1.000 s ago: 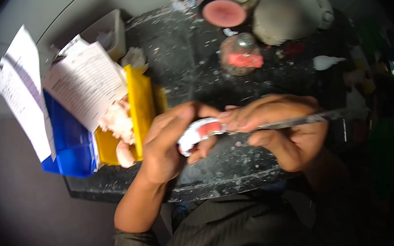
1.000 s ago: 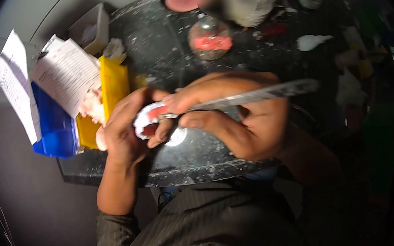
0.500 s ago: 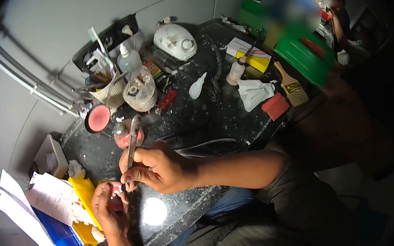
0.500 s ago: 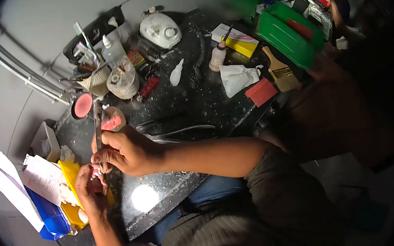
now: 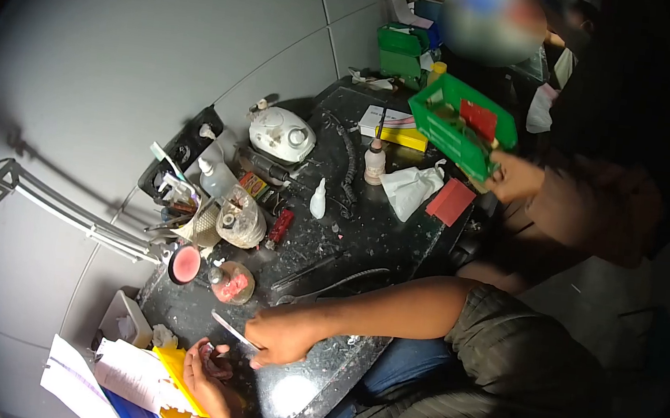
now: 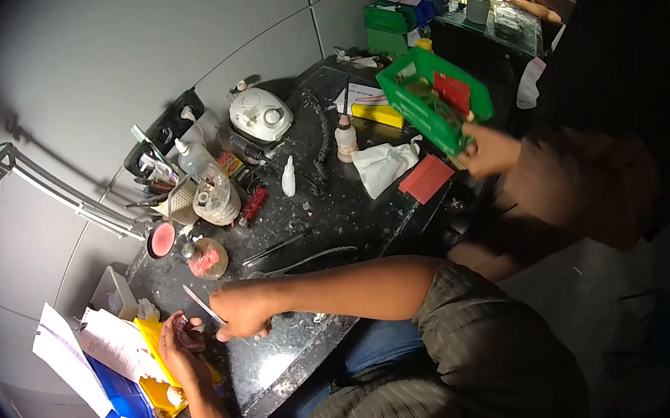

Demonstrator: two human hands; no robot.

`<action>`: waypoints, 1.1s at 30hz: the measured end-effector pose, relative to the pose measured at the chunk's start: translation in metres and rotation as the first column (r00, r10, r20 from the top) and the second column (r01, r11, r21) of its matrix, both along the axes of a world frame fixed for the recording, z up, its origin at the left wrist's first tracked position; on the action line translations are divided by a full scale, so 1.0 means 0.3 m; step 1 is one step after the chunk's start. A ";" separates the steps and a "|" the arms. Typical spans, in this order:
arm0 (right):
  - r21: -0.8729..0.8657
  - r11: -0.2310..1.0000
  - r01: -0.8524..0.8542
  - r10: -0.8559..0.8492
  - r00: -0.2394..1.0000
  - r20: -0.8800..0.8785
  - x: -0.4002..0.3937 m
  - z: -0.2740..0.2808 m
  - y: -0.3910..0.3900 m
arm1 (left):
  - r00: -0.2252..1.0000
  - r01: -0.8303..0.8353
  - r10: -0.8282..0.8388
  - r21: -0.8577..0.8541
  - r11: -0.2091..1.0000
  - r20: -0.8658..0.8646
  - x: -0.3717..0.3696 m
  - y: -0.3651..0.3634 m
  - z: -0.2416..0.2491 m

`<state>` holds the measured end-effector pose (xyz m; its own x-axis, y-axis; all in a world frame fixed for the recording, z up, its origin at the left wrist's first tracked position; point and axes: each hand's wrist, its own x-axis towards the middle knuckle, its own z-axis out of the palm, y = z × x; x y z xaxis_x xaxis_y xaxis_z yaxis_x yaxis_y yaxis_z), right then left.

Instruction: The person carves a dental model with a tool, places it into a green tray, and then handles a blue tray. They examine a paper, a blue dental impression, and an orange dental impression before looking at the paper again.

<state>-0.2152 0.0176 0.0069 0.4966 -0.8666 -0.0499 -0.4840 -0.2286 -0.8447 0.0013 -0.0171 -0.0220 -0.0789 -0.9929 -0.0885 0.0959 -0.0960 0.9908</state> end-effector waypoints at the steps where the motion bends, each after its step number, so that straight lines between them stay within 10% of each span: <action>1: 0.076 0.996 -0.046 0.054 0.993 -0.106 0.001 0.001 0.003 | 1.000 -0.024 0.024 -0.002 1.000 -0.001 -0.011 0.007 0.003; 7: 0.198 0.975 -0.100 0.152 0.951 -0.268 0.044 -0.040 0.019 | 1.000 0.000 0.000 0.004 1.000 0.010 0.010 -0.021 -0.052; 13: -0.076 0.979 -0.191 0.148 0.913 -0.381 0.029 0.007 0.061 | 0.994 0.003 0.006 -0.088 0.996 0.110 0.017 -0.035 -0.084; 24: -0.713 0.672 0.198 -0.290 0.957 -0.008 -0.126 0.221 0.365 | 0.982 0.002 0.019 -0.110 0.994 0.189 0.029 -0.040 -0.088; 26: -0.582 0.780 0.230 -0.348 0.932 -0.098 -0.222 0.297 0.475 | 0.986 -0.010 0.029 -0.113 0.994 0.165 0.026 -0.039 -0.094; 30: -0.544 0.318 0.777 -0.740 0.562 0.370 -0.384 0.383 0.678 | 0.984 -0.004 0.024 -0.117 0.993 0.175 0.028 -0.042 -0.100; 32: -0.579 -0.167 0.798 -0.856 0.174 0.487 -0.493 0.354 0.709 | 0.987 0.005 0.013 -0.112 0.994 0.160 0.036 -0.047 -0.104; 33: -0.639 -0.173 0.749 -0.929 0.091 0.359 -0.548 0.354 0.743 | 0.988 0.004 0.013 -0.111 0.994 0.156 0.036 -0.045 -0.104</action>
<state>-0.3797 0.2404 0.1131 -0.6367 -0.3273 0.6982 -0.7696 0.2131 -0.6019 0.0121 -0.0306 -0.0532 -0.0684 -0.9976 0.0110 -0.0610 0.0152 0.9980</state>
